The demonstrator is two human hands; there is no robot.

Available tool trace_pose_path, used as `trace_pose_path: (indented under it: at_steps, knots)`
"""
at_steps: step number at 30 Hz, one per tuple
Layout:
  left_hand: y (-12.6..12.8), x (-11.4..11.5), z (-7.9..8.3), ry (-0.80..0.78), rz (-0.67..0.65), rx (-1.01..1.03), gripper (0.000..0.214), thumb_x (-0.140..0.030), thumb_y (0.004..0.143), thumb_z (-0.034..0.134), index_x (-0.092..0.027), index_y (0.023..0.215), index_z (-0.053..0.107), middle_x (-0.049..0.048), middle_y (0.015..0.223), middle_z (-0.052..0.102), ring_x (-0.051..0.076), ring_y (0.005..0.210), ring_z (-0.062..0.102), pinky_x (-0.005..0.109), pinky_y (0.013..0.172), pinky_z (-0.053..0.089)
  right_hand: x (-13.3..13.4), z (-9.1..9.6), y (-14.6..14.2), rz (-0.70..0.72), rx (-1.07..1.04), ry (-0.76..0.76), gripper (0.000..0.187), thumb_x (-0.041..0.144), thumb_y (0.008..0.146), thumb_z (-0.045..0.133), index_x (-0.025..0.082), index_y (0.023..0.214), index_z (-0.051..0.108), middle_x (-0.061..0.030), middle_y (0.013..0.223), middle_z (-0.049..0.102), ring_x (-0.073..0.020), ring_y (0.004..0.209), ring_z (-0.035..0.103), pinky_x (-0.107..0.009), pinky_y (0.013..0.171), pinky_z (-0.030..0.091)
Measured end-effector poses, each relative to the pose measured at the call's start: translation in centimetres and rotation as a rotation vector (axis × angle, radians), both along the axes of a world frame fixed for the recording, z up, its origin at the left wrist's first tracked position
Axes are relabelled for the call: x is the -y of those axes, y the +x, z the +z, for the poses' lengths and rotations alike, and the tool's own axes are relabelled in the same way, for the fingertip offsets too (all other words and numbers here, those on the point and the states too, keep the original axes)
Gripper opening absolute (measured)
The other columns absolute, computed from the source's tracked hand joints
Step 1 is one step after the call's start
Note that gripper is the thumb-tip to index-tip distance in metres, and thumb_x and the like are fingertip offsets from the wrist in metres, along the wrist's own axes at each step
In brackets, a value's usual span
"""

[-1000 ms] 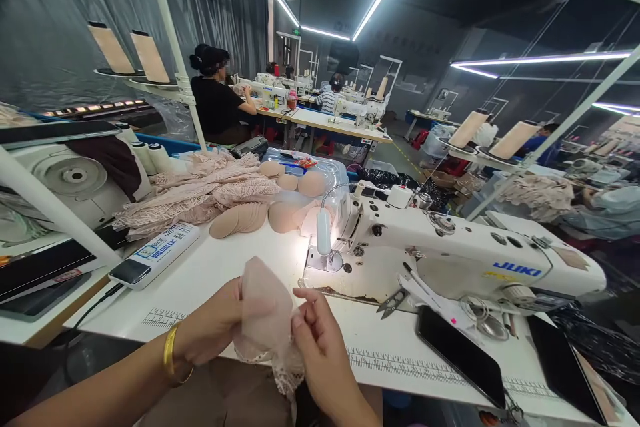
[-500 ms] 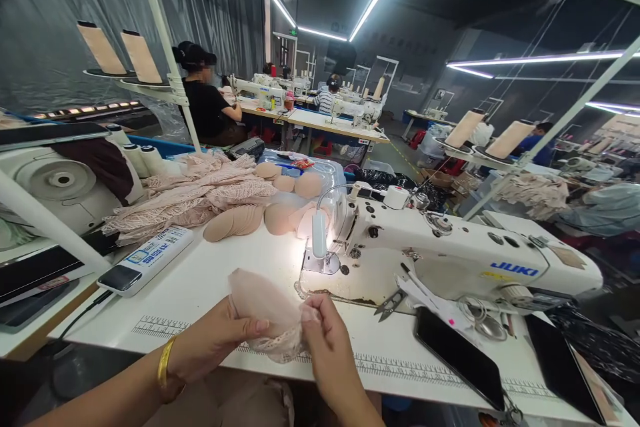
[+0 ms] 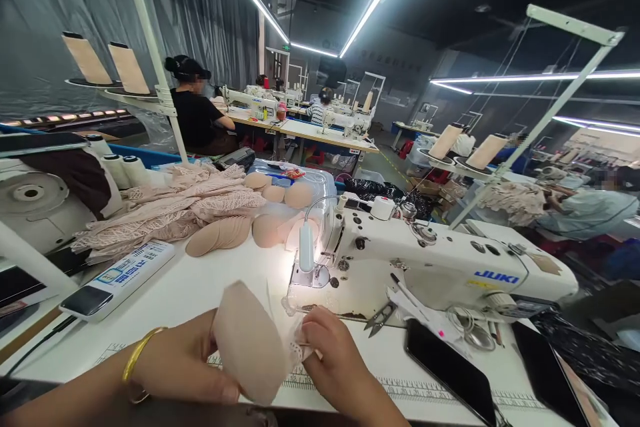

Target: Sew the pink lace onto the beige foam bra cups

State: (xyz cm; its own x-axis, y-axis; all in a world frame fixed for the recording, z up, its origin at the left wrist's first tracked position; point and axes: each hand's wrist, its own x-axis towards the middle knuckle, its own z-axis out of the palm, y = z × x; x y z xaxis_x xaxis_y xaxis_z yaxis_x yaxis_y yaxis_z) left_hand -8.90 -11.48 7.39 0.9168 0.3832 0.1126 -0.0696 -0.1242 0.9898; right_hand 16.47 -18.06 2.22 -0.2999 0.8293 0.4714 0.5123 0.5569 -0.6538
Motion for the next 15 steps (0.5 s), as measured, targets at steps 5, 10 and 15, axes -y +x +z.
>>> trace_pose_path:
  at_steps: [5,10,15]
  knots:
    - [2.4,-1.9,-1.6,1.021,-0.108,-0.242,0.019,-0.006,0.074,0.066,-0.022,0.085,0.062,-0.0025,0.085,0.077,0.019,0.072,0.07,0.045,0.1,0.042,-3.6,-1.7,2.7,-0.036,0.56,0.39,0.017,0.013,0.104,0.054,0.023,0.102,0.068,-0.0035,0.098,0.073,-0.0202,0.093,0.063,-0.035,0.084,0.049]
    - [5.2,-6.9,-4.3,1.208,-0.035,-0.322,0.028,-0.003,0.067,0.066,-0.021,0.089,0.061,-0.0008,0.093,0.076,0.021,0.08,0.07,0.042,0.091,0.041,-6.4,-4.1,4.9,-0.072,0.575,0.282,0.03,0.007,0.097,0.054,0.021,0.12,0.068,-0.0094,0.12,0.076,-0.0239,0.108,0.068,-0.038,0.088,0.056]
    - [7.8,-11.5,-4.7,1.288,0.053,-0.316,0.019,-0.01,0.077,0.069,-0.023,0.091,0.068,0.0008,0.095,0.073,0.024,0.091,0.067,0.041,0.092,0.039,-8.0,-5.3,6.4,-0.305,0.64,0.099,0.051,0.003,0.088,0.048,0.017,0.133,0.068,-0.0131,0.135,0.071,-0.0306,0.119,0.067,-0.05,0.103,0.053]
